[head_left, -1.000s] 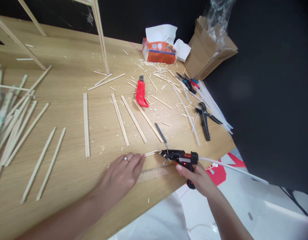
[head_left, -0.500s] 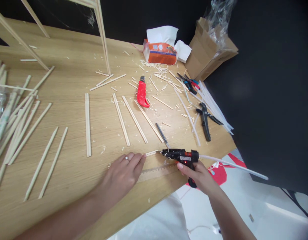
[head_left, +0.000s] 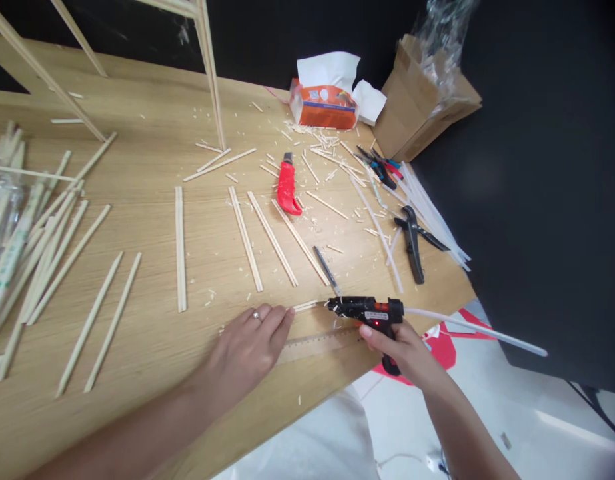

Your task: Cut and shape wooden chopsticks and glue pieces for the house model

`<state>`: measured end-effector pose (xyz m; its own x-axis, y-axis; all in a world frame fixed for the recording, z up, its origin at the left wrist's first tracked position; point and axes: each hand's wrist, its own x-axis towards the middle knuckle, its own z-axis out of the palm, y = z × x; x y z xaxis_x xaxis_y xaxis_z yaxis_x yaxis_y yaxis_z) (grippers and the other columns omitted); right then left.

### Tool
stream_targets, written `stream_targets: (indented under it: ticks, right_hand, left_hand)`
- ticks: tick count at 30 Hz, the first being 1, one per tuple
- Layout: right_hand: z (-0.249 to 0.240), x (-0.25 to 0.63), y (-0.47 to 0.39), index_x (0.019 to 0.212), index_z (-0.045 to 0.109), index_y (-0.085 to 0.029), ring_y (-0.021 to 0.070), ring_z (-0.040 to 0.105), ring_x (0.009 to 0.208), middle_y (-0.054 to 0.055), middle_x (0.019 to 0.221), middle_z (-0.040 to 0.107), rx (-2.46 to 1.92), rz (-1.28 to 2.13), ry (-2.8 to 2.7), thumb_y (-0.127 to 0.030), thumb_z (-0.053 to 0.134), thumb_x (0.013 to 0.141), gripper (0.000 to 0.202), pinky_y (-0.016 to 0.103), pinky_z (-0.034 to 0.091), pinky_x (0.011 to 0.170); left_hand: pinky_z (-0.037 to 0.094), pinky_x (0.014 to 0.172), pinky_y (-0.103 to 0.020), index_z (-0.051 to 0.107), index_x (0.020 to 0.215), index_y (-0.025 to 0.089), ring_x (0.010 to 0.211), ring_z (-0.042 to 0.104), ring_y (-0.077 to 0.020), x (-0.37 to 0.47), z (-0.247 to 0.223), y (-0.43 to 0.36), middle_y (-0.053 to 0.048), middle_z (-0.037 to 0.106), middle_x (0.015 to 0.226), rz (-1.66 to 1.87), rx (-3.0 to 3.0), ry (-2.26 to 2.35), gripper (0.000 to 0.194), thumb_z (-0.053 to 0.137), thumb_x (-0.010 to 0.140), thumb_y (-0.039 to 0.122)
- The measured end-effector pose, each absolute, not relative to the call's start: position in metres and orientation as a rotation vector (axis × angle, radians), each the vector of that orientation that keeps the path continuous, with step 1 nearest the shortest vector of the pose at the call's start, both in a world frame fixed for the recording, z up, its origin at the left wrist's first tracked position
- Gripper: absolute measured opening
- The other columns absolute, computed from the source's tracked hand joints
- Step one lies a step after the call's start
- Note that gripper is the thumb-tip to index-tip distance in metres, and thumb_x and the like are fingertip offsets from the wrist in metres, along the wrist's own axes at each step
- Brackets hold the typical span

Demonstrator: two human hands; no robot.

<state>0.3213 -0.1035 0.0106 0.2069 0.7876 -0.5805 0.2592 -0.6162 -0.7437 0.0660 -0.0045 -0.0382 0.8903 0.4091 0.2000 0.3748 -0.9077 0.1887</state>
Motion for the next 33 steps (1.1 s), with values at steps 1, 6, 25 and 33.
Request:
stream_targets:
  ticks: [1, 6, 25, 33]
  right_hand:
    - [0.011, 0.32, -0.103, 0.069, 0.055, -0.017, 0.0089, 0.03, 0.05, -0.005, 0.056, 0.036, -1.986, 1.434, -0.964, -0.046, 0.06, 0.082, 0.032, 0.024, 0.022, 0.047]
    - [0.01, 0.315, -0.099, 0.07, 0.057, -0.017, 0.0089, 0.03, 0.051, -0.004, 0.056, 0.037, -1.974, 1.469, -0.95, -0.046, 0.06, 0.081, 0.032, 0.024, 0.022, 0.047]
    - [0.008, 0.316, -0.095, 0.076, 0.061, -0.016, 0.0093, 0.031, 0.05, -0.005, 0.054, 0.037, -1.96, 1.488, -0.999, -0.047, 0.059, 0.082, 0.032, 0.023, 0.024, 0.047]
    - [0.009, 0.31, -0.089, 0.072, 0.064, -0.016, 0.0105, 0.037, 0.052, -0.003, 0.055, 0.043, -1.964, 1.49, -1.028, -0.045, 0.062, 0.08, 0.03, 0.023, 0.03, 0.05]
  left_hand:
    - [0.047, 0.075, -0.036, 0.048, 0.123, 0.002, 0.09, 0.053, -0.0242, 0.066, -0.038, -0.005, -0.013, 0.06, 0.101, 0.348, 2.913, 0.603, 0.039, 0.042, 0.084, -0.001]
    - [0.047, 0.076, -0.036, 0.047, 0.125, 0.002, 0.092, 0.052, -0.0245, 0.065, -0.039, -0.005, -0.013, 0.059, 0.103, 0.3, 2.922, 0.619, 0.041, 0.042, 0.085, -0.001]
    - [0.046, 0.072, -0.032, 0.043, 0.129, 0.012, 0.089, 0.053, -0.0214, 0.064, -0.042, -0.005, -0.009, 0.06, 0.101, 0.413, 2.699, 0.727, 0.043, 0.038, 0.087, 0.003]
    - [0.046, 0.071, -0.031, 0.03, 0.139, 0.016, 0.087, 0.055, -0.0207, 0.064, -0.043, -0.004, -0.008, 0.062, 0.098, 0.446, 2.659, 0.755, 0.056, 0.038, 0.086, -0.001]
